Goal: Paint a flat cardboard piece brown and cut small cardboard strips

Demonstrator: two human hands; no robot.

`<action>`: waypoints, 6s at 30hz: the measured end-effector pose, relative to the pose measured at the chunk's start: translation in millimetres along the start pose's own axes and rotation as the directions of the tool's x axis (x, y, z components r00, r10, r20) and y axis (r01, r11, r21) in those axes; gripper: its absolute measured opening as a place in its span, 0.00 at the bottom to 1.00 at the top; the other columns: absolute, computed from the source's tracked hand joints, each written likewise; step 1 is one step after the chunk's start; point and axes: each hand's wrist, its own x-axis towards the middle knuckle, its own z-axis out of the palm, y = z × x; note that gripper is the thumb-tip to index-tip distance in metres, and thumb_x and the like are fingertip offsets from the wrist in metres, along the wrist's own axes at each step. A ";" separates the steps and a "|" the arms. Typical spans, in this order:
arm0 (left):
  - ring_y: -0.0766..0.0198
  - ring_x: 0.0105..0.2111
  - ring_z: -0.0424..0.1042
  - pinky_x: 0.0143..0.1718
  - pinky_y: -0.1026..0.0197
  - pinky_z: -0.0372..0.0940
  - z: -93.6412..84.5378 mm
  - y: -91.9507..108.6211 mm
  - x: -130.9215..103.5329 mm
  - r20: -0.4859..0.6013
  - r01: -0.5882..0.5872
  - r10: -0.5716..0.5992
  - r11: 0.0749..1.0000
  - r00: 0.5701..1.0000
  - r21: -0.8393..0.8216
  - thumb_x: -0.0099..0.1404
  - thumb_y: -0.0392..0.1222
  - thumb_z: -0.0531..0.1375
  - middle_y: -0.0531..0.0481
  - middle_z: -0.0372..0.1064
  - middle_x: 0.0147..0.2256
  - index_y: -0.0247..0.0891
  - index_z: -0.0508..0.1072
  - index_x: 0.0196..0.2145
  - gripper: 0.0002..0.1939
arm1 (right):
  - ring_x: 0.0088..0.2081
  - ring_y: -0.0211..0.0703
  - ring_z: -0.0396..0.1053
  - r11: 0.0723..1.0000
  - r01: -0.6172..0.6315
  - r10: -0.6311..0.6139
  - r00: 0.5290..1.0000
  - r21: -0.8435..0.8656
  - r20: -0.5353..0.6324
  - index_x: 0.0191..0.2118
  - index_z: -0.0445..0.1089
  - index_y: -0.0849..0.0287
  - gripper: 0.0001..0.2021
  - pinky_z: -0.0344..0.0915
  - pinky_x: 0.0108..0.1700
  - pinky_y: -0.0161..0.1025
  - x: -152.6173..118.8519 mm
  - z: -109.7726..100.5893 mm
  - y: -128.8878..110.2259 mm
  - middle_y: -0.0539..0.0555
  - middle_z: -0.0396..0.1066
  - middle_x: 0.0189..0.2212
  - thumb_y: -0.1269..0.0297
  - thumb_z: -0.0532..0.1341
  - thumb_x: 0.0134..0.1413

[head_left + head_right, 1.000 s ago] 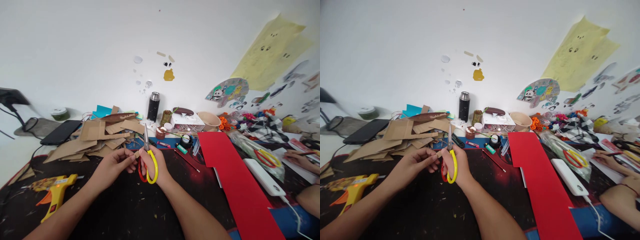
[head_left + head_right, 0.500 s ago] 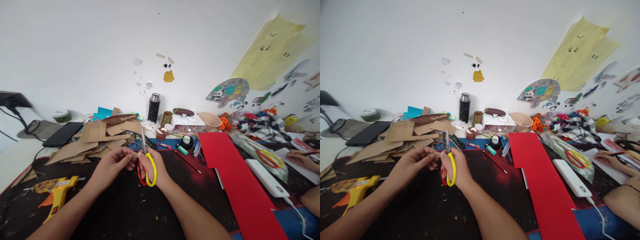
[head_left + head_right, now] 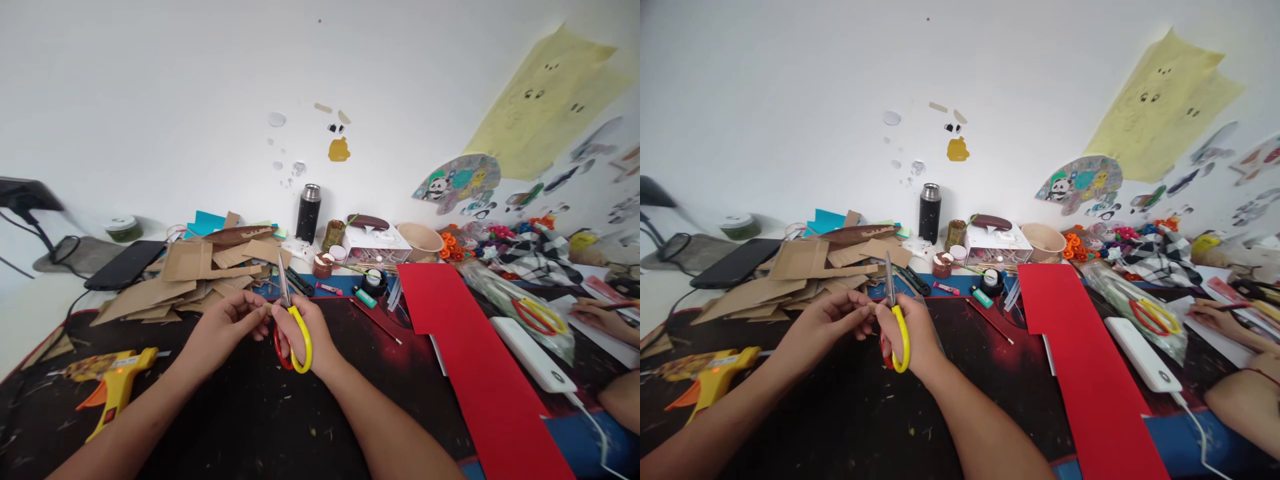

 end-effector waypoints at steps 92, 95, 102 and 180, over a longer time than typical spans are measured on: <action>0.56 0.32 0.78 0.39 0.55 0.74 -3.0 -5.5 -0.9 -0.031 -0.058 0.063 0.988 0.998 0.143 0.61 0.69 0.75 0.50 0.82 0.33 0.44 0.83 0.35 0.25 | 0.18 0.41 0.67 0.927 0.094 -0.134 0.987 -0.364 -0.087 0.41 0.81 0.53 0.13 0.60 0.20 0.35 -3.5 -2.4 9.2 0.48 0.72 0.23 0.48 0.71 0.65; 0.54 0.34 0.79 0.41 0.53 0.74 -0.3 -3.6 -2.8 -0.067 -0.051 0.061 0.989 0.996 0.136 0.59 0.69 0.75 0.49 0.82 0.33 0.44 0.82 0.33 0.25 | 0.18 0.41 0.67 0.918 0.081 -0.125 0.988 -0.388 -0.090 0.41 0.81 0.53 0.14 0.60 0.20 0.34 -3.1 -2.1 8.9 0.48 0.71 0.22 0.48 0.71 0.65; 0.60 0.28 0.74 0.32 0.59 0.69 -4.7 -0.6 0.2 -0.139 -0.027 0.025 1.000 0.990 -0.012 0.61 0.71 0.75 0.52 0.77 0.28 0.43 0.79 0.33 0.27 | 0.14 0.39 0.64 0.979 0.009 -0.023 0.998 -0.203 -0.067 0.39 0.74 0.53 0.19 0.58 0.16 0.31 -3.5 4.8 3.4 0.43 0.65 0.16 0.41 0.69 0.64; 0.59 0.27 0.78 0.27 0.59 0.72 1.5 0.5 1.7 -0.275 -0.068 0.053 0.997 0.960 -0.044 0.55 0.70 0.78 0.51 0.79 0.28 0.41 0.83 0.43 0.33 | 0.42 0.50 0.83 0.467 0.394 0.028 0.888 -0.792 0.458 0.53 0.87 0.47 0.13 0.65 0.40 0.39 -16.0 -4.2 -21.9 0.52 0.89 0.43 0.52 0.76 0.68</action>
